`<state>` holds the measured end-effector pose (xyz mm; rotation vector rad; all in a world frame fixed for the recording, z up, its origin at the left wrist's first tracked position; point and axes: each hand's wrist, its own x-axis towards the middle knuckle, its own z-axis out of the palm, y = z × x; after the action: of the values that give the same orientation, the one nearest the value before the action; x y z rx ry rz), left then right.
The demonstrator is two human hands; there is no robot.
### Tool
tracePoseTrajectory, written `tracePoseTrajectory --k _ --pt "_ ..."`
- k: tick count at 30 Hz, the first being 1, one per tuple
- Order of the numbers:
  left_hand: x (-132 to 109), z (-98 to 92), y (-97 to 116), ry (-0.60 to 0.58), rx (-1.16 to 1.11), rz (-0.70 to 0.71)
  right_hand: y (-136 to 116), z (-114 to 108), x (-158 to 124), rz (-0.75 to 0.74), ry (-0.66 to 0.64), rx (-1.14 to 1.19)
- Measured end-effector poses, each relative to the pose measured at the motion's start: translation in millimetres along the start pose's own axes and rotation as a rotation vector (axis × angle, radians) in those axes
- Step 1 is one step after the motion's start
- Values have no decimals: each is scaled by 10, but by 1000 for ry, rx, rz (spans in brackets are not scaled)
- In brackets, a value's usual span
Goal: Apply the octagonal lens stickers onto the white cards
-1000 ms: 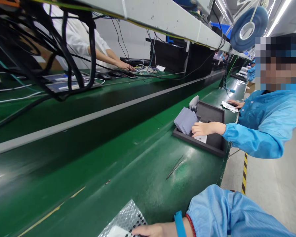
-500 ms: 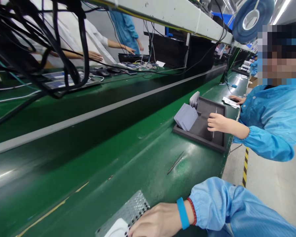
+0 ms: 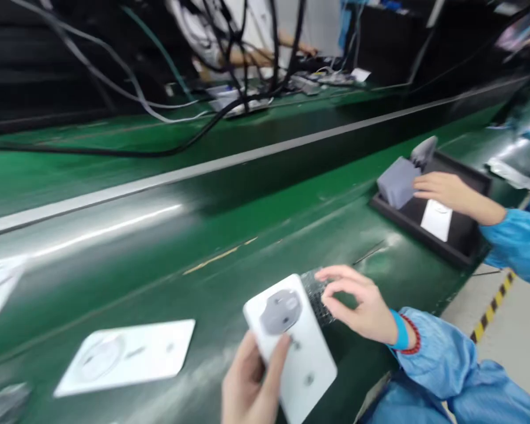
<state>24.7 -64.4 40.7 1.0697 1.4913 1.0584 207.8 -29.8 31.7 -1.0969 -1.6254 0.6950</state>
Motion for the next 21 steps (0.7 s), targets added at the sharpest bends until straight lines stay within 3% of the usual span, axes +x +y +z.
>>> tracePoseTrajectory --k 3,6,16,21 --pt "-56 40 68 -66 -25 -88 -230 -51 56 -83 -33 -38" --pt "-84 79 148 -152 -6 -46 -328 18 70 -170 -41 -81" --pt "-160 120 235 -179 94 130 -341 108 58 -255 -1 -171" --pt "-165 119 242 -178 104 156 -349 95 -18 -403 -15 -389"
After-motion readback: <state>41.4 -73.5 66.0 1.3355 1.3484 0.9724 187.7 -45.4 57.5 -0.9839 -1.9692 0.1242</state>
